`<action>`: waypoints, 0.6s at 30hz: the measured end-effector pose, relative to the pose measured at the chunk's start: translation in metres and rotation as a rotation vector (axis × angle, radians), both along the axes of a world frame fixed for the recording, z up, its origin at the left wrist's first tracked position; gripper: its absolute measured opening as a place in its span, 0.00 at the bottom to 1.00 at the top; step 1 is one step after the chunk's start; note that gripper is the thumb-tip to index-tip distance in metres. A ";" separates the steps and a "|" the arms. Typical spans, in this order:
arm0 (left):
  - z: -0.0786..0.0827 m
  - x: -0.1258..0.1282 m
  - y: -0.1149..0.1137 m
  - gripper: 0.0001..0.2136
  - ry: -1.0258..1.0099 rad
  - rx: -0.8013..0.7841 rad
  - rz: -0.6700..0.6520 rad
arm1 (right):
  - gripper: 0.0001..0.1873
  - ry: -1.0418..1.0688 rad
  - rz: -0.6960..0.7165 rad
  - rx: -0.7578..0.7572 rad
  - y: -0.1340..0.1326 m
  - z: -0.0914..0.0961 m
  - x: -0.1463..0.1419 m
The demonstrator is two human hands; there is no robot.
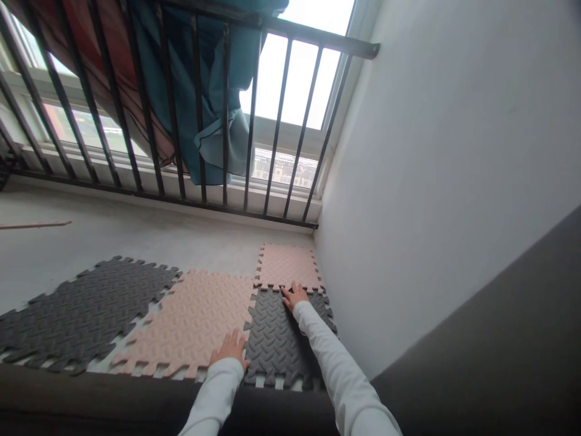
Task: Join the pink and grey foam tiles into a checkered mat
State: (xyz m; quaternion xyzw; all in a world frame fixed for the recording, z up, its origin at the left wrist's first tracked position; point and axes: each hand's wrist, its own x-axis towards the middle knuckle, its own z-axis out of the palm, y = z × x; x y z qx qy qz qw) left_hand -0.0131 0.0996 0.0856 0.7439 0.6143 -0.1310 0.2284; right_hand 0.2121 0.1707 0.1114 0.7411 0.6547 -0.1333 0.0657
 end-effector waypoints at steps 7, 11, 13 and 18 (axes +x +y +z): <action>0.011 0.000 0.002 0.31 0.024 -0.082 -0.033 | 0.28 -0.016 -0.045 -0.004 0.027 -0.006 0.000; 0.015 0.001 0.000 0.31 0.039 -0.081 -0.023 | 0.29 -0.008 -0.057 -0.008 0.034 -0.009 0.002; 0.016 0.001 -0.001 0.31 0.042 -0.079 -0.022 | 0.29 -0.006 -0.047 -0.010 0.036 -0.011 0.005; 0.019 0.003 -0.004 0.30 0.049 -0.042 -0.012 | 0.28 -0.030 -0.008 -0.033 0.038 -0.013 0.014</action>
